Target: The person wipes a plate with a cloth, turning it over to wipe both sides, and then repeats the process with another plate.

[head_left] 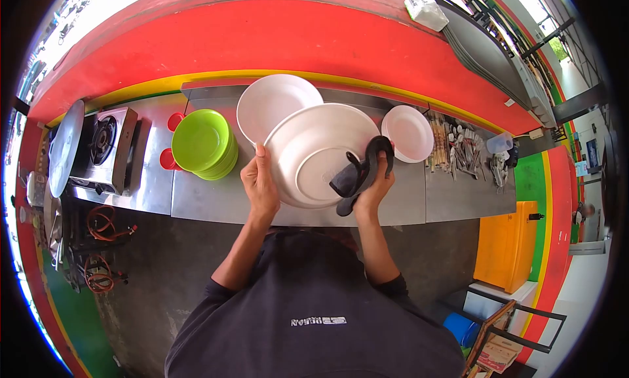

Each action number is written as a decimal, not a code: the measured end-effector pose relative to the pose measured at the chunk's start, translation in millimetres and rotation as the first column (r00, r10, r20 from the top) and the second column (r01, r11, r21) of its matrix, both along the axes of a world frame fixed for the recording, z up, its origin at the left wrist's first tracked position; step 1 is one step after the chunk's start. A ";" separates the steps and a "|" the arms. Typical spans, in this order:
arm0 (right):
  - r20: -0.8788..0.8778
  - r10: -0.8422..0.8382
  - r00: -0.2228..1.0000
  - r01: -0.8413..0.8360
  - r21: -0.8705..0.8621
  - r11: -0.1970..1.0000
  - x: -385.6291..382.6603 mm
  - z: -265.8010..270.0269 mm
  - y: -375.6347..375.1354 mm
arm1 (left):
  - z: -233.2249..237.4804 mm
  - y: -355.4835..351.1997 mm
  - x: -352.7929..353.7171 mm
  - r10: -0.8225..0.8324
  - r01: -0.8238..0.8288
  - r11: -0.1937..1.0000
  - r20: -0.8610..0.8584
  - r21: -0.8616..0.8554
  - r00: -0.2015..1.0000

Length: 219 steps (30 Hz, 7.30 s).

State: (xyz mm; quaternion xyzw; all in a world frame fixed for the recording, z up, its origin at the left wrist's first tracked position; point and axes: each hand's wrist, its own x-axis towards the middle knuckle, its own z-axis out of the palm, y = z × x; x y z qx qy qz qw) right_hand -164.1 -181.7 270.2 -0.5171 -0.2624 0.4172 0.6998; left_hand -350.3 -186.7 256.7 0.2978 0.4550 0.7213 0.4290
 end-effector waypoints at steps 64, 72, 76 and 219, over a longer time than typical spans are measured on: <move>0.229 0.499 0.835 -0.484 -0.123 0.866 0.4 -13.2 23.7 | -1.9 21.4 -66.1 -0.451 0.454 0.885 -0.440 -0.106 0.776; -0.293 -0.060 0.954 0.021 -0.134 0.991 -43.1 -41.9 -1.9 | -45.2 3.2 -9.7 0.148 -0.143 0.988 -0.093 0.061 0.985; -0.183 0.046 0.982 -0.077 -0.167 0.983 -26.3 -52.1 -0.2 | -43.9 -4.6 0.0 0.128 -0.129 0.992 -0.098 -0.001 0.987; 0.153 0.407 0.900 -0.395 -0.104 0.913 -24.4 -100.1 87.0 | -103.4 72.6 -60.8 0.015 -0.085 0.986 -0.425 -0.145 0.905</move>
